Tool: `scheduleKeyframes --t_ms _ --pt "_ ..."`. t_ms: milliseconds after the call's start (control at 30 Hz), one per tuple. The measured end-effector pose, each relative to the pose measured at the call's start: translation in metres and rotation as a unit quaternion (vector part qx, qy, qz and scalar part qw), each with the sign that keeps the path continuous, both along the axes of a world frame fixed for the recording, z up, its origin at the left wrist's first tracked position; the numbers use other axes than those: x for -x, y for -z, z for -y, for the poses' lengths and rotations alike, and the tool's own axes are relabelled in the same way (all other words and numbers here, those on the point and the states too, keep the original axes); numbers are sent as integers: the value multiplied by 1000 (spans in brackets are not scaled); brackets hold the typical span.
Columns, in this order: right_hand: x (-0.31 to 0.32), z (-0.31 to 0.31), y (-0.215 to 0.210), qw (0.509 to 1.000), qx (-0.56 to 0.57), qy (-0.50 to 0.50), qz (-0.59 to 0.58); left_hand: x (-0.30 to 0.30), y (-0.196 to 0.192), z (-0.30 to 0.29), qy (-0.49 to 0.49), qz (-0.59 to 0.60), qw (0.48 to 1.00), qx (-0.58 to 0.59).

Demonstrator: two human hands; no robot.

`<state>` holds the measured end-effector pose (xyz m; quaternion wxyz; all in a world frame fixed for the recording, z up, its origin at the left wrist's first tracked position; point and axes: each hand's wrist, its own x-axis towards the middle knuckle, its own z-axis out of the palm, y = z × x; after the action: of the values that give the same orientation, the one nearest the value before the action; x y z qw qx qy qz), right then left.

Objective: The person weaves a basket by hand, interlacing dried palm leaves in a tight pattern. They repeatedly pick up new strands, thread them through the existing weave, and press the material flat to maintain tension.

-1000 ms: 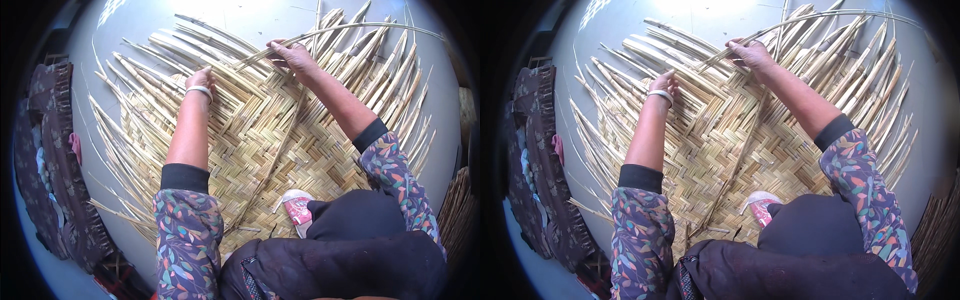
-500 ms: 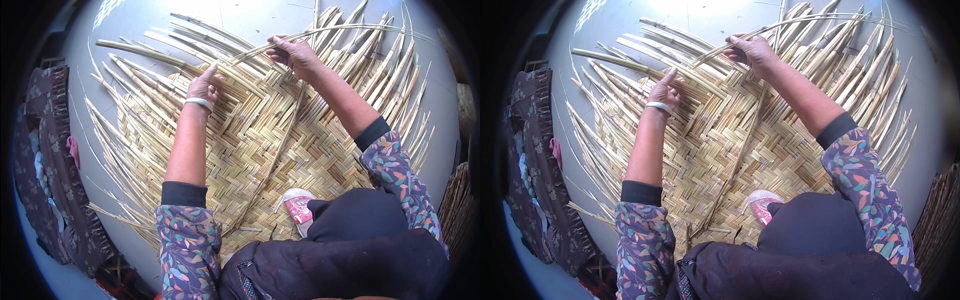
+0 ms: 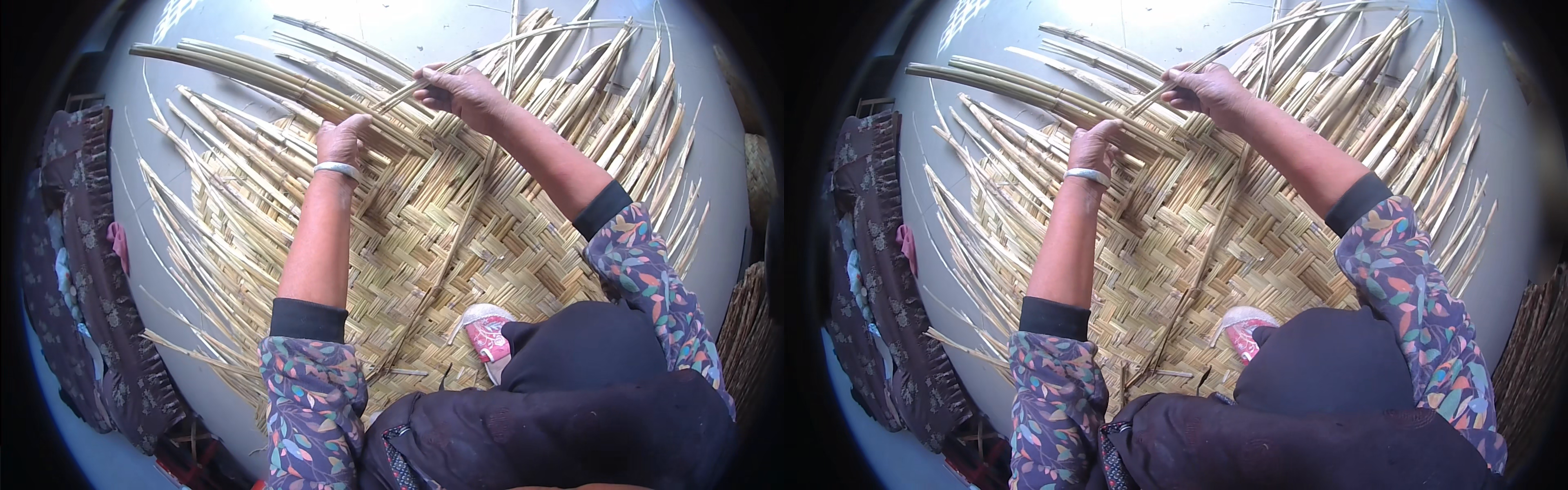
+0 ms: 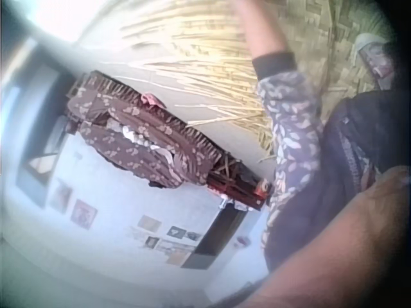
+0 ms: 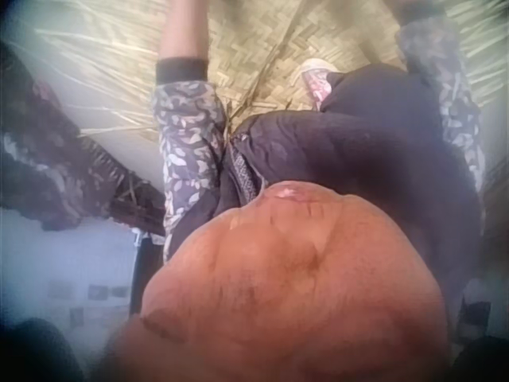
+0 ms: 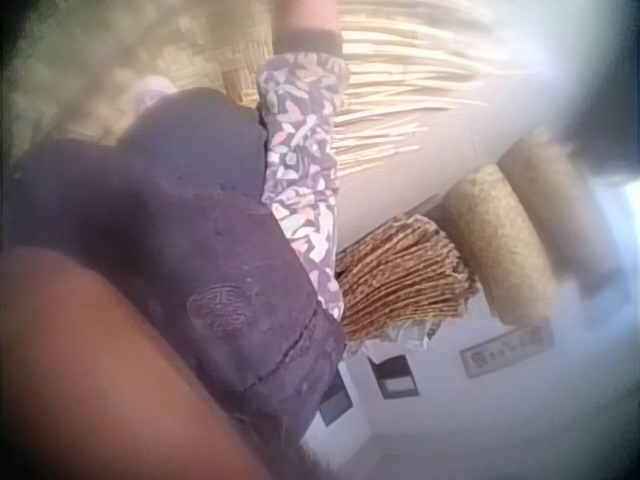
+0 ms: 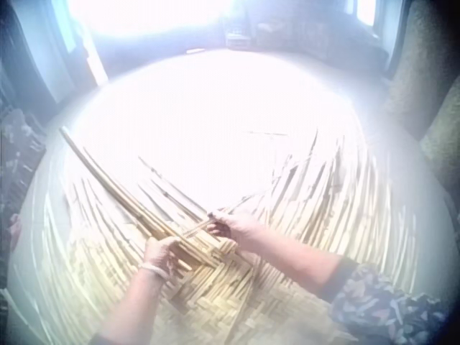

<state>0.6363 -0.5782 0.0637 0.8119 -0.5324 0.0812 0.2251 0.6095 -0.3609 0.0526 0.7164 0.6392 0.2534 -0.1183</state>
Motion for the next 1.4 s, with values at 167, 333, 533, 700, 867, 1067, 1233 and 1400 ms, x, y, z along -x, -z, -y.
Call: scheduleKeyframes --t_ms 167,333,533,700,867,1067,1233,1400 --pt "-1 -13 -1 999 15 -35 5 6 -8 -11 50 -37 998 5" --pt "-2 -19 2 997 55 -54 4 11 -7 -20 124 -70 989 -34" --pt "6 -22 -5 972 209 -106 24 25 -9 -21 174 -76 978 -88" --pt "8 -24 -7 942 310 -101 79 41 -13 -12 157 -92 978 -107" --pt "21 -29 -16 857 432 -127 250 65 -6 0 128 -107 978 -123" --pt "38 -29 -25 831 439 -123 319 72 4 6 88 -86 988 -97" --pt "46 -12 1 890 384 -60 238 71 4 13 121 -61 972 -190" --pt "34 -12 1 925 358 -76 102 75 17 13 204 57 870 -445"
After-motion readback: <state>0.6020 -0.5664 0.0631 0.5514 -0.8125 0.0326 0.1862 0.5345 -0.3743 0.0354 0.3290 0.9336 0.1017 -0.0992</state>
